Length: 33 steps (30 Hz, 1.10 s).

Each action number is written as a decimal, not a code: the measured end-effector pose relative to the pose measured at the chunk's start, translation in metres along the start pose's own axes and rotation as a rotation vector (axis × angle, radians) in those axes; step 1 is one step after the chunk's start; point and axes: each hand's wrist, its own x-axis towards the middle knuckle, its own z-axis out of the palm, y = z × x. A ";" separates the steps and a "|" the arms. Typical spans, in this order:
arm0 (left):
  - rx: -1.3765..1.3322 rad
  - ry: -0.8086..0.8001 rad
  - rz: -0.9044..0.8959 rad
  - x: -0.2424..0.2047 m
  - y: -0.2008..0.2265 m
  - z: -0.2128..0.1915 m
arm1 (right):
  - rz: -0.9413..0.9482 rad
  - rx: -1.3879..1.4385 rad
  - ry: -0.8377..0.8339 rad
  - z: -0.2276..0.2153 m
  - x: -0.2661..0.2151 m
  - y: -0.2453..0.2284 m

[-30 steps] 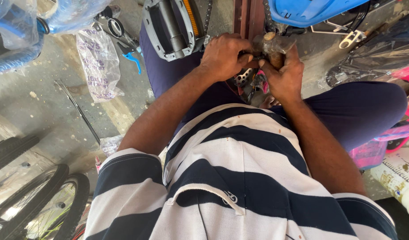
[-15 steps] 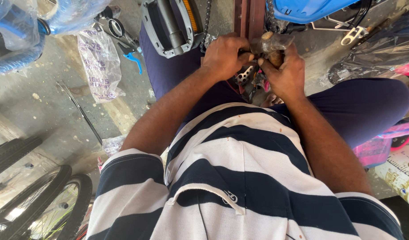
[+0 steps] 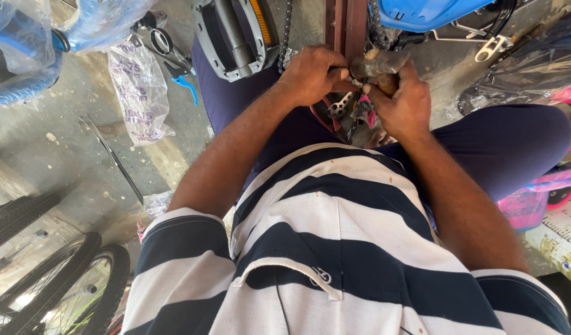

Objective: The person repairs a bicycle chain by using pliers and a hammer to remove and reattach a chain link. They retrieve a small metal pin from a container and use it to connect the chain ends, then secure the connection with a hammer.

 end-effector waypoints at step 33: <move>0.179 -0.059 -0.200 0.010 0.023 -0.010 | -0.355 -0.463 0.117 -0.018 -0.038 0.005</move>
